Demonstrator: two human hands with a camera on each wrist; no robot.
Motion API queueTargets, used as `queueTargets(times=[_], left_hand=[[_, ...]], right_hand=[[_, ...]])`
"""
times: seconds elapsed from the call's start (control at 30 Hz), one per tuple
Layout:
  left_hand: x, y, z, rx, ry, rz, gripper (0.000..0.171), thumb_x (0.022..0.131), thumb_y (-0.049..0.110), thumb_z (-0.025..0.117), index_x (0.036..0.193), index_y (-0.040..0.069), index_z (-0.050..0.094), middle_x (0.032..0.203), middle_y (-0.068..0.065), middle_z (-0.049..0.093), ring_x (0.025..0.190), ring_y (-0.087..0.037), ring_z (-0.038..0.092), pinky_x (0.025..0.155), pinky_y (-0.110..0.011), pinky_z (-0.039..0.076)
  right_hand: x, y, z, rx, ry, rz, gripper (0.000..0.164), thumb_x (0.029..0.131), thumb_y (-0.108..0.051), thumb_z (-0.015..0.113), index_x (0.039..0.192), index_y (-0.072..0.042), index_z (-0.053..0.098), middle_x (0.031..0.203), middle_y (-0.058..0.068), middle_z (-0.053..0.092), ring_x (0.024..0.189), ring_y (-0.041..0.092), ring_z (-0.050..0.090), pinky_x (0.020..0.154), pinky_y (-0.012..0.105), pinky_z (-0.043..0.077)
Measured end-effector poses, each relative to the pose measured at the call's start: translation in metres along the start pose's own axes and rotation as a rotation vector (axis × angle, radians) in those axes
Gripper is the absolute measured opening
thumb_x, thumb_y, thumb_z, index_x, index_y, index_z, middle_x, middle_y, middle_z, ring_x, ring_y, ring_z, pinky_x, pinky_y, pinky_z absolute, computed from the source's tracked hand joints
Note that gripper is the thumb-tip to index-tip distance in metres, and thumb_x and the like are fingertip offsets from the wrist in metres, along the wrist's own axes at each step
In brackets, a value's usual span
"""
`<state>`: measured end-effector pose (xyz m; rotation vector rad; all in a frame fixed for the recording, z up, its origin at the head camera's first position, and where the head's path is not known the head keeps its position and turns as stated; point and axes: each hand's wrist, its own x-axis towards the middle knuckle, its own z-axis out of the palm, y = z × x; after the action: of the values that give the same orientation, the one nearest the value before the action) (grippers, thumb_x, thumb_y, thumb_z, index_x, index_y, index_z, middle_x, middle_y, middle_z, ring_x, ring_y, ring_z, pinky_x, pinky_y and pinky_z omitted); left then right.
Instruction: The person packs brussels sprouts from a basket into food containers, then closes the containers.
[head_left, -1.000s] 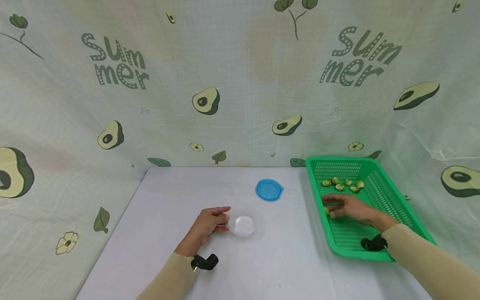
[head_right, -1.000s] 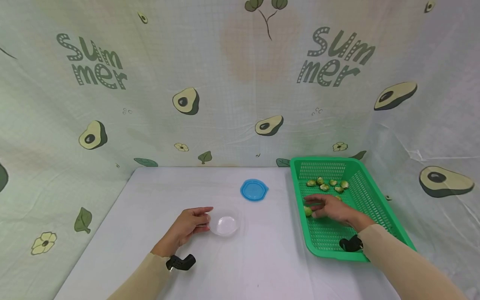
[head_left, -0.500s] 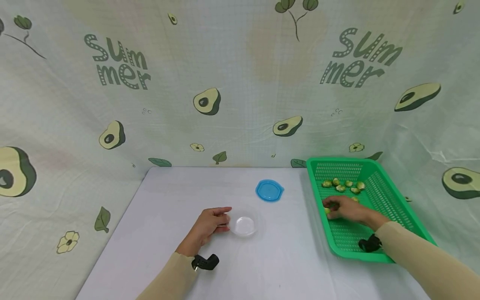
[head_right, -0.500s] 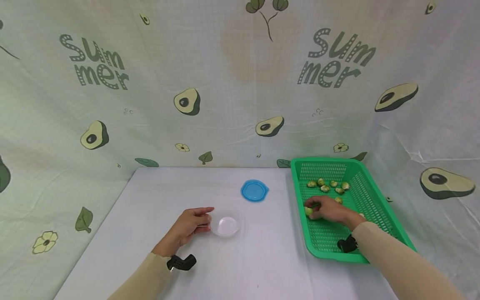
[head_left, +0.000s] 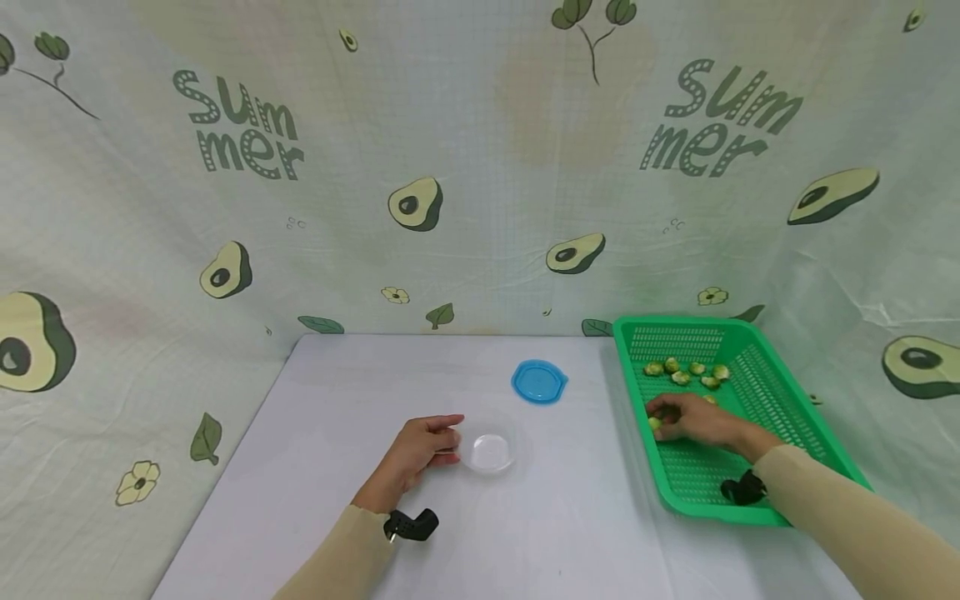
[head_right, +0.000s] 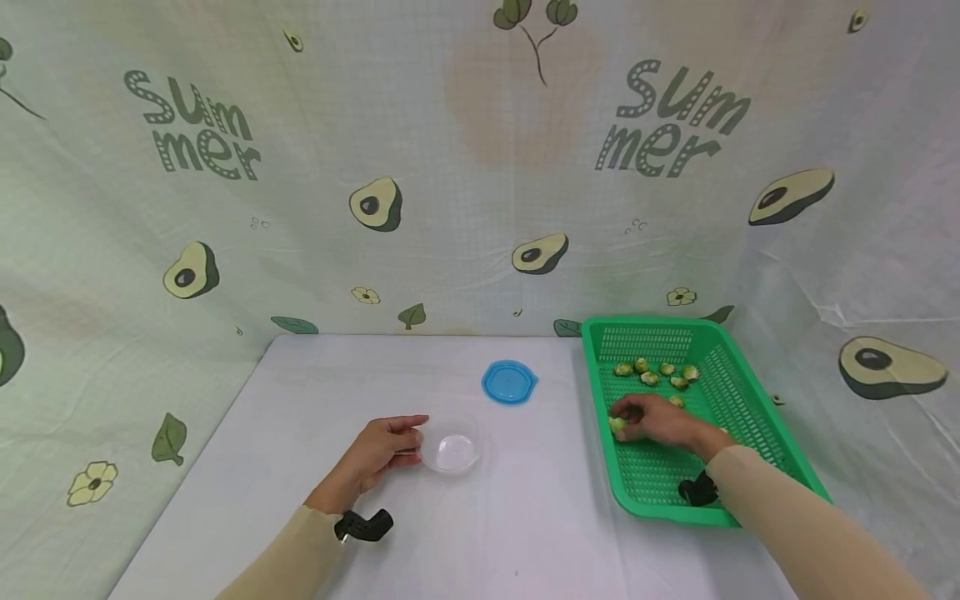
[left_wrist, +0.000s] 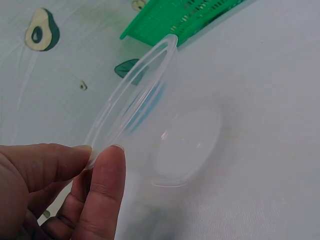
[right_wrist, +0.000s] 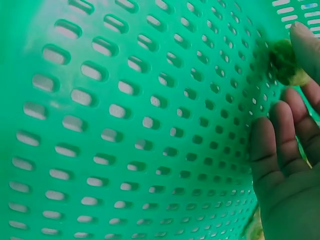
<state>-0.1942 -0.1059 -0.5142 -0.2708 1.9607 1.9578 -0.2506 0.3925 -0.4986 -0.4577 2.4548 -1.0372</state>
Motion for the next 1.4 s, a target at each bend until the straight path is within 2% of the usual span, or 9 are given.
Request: queueTargets(times=[0.17,0.3,0.47,0.63,0.77,1.0,1.2,1.4], left_hand=[[0.000,0.000,0.000,0.007,0.001,-0.003,0.046,0.096,-0.001,0.071,0.141,-0.003,0.064,0.099,-0.008,0.060,0.078,-0.015,0.066,0.075,-0.028,0.066],[-0.001,0.000,0.000,0.006,0.005,-0.006,0.045,0.097,-0.002,0.070,0.141,-0.002,0.064,0.100,-0.009,0.061,0.078,-0.015,0.066,0.075,-0.028,0.066],[-0.003,0.000,0.000,0.007,0.006,-0.004,0.045,0.096,-0.001,0.071,0.141,-0.002,0.065,0.100,-0.009,0.061,0.078,-0.015,0.066,0.075,-0.028,0.066],[-0.003,0.000,0.000,0.007,0.008,0.002,0.045,0.096,-0.001,0.072,0.140,-0.002,0.065,0.100,-0.009,0.061,0.079,-0.015,0.066,0.076,-0.029,0.066],[-0.002,0.000,0.000,0.009,0.002,0.009,0.046,0.096,-0.001,0.072,0.141,-0.002,0.065,0.100,-0.008,0.061,0.079,-0.015,0.065,0.076,-0.029,0.066],[0.000,-0.001,-0.001,0.005,-0.010,0.004,0.046,0.096,-0.001,0.071,0.142,-0.001,0.065,0.100,-0.008,0.061,0.079,-0.015,0.066,0.077,-0.028,0.066],[-0.001,0.000,0.000,0.007,-0.002,0.016,0.046,0.096,-0.002,0.071,0.141,-0.002,0.065,0.100,-0.009,0.060,0.079,-0.015,0.066,0.077,-0.029,0.066],[-0.002,0.001,0.003,0.014,0.005,0.022,0.045,0.095,-0.002,0.071,0.140,-0.003,0.065,0.099,-0.008,0.060,0.079,-0.015,0.065,0.075,-0.029,0.066]], right_hand=[[0.001,0.001,0.001,-0.016,0.022,-0.015,0.041,0.096,-0.018,0.078,0.129,0.004,0.064,0.115,0.013,0.070,0.098,0.021,0.062,0.080,0.035,0.055],[0.000,0.002,0.000,-0.031,0.053,-0.014,0.036,0.097,-0.018,0.076,0.127,0.000,0.067,0.117,0.014,0.070,0.099,0.021,0.064,0.079,0.032,0.055],[0.000,0.003,-0.001,0.022,0.089,-0.027,0.033,0.098,-0.013,0.075,0.128,-0.001,0.066,0.127,0.020,0.068,0.111,0.028,0.065,0.081,0.030,0.058],[-0.001,0.004,-0.002,0.071,0.127,-0.046,0.037,0.098,-0.009,0.073,0.132,0.004,0.063,0.133,0.026,0.065,0.121,0.040,0.064,0.084,0.028,0.060],[-0.004,0.001,-0.005,0.061,0.189,-0.044,0.041,0.098,-0.009,0.073,0.135,0.006,0.064,0.135,0.030,0.064,0.120,0.042,0.065,0.082,0.027,0.061],[-0.012,0.001,-0.012,0.046,0.257,-0.004,0.045,0.101,-0.012,0.072,0.140,0.008,0.061,0.143,0.035,0.054,0.109,0.033,0.068,0.080,0.028,0.060],[-0.016,-0.004,-0.020,0.021,0.311,0.022,0.046,0.101,-0.017,0.073,0.139,0.007,0.060,0.139,0.032,0.058,0.107,0.025,0.069,0.081,0.032,0.061],[-0.021,-0.014,-0.025,0.055,0.328,0.042,0.047,0.102,-0.018,0.072,0.141,0.005,0.060,0.141,0.031,0.058,0.101,0.003,0.065,0.087,0.040,0.061]])
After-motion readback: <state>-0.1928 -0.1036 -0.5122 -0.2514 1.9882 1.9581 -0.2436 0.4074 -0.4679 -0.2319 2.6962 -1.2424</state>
